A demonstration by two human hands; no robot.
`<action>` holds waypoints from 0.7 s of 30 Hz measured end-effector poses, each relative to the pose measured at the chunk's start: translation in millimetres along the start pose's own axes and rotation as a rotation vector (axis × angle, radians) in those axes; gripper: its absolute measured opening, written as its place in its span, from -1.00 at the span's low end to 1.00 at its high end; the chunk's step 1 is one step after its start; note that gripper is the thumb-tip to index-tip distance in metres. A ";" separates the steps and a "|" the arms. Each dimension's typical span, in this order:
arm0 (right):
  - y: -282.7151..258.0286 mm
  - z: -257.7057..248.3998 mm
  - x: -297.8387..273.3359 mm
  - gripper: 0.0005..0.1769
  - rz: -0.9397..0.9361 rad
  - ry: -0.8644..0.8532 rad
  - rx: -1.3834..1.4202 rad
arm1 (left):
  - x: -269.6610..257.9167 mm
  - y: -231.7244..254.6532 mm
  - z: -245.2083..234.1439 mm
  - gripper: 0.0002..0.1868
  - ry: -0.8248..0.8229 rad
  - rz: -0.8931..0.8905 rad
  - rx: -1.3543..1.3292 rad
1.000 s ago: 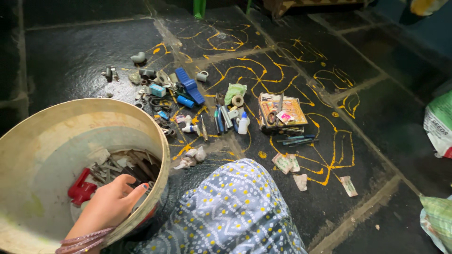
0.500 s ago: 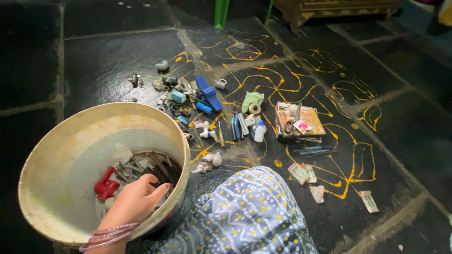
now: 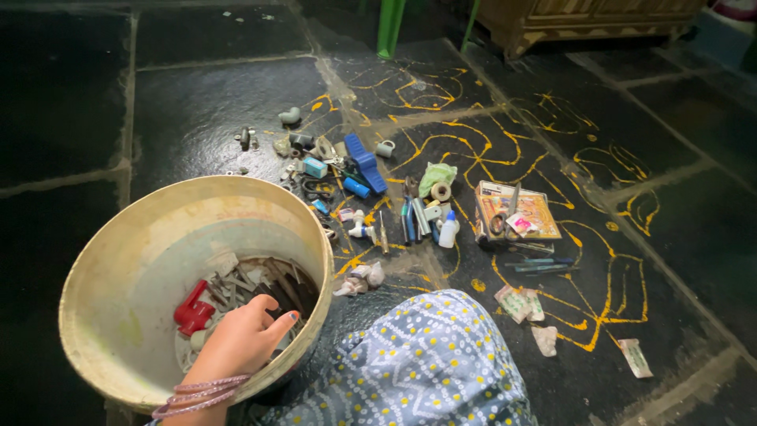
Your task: The person sits on the floor and handles small metal parts, repeatedly picking them up, inspecting them, and placing them into a plastic bag. Later, the person moves a bucket and transfers various hardware items from the floor into the bucket.
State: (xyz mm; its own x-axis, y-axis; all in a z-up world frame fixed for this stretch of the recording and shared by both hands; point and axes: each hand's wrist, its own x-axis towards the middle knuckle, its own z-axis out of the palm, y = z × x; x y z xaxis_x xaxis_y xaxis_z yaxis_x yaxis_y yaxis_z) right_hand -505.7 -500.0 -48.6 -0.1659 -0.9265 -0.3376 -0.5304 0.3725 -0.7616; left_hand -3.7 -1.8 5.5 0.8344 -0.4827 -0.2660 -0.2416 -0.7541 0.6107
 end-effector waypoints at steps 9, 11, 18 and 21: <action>-12.7 41.1 37.2 -0.62 -0.231 -0.166 0.040 | 0.0 -3.0 2.3 -0.44 -0.020 -0.012 -0.056; -28.9 60.7 41.7 -0.61 -0.351 -0.275 0.094 | 0.9 -5.0 1.9 -0.45 -0.024 -0.023 -0.063; -130.8 200.0 -41.7 -0.64 -0.595 -0.663 0.043 | 2.5 -11.3 8.2 -0.48 -0.018 -0.036 -0.107; -163.5 244.5 -100.0 -0.67 -0.470 -0.863 0.181 | 2.6 -11.5 6.3 -0.49 -0.031 -0.060 -0.116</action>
State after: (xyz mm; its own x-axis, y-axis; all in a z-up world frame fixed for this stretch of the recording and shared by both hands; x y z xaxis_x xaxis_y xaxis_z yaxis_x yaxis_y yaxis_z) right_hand -199.1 -455.4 -25.6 0.7271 -0.6529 -0.2122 -0.2407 0.0469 -0.9695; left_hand -1.9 2.8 -6.9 0.8295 -0.4531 -0.3266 -0.1314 -0.7266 0.6744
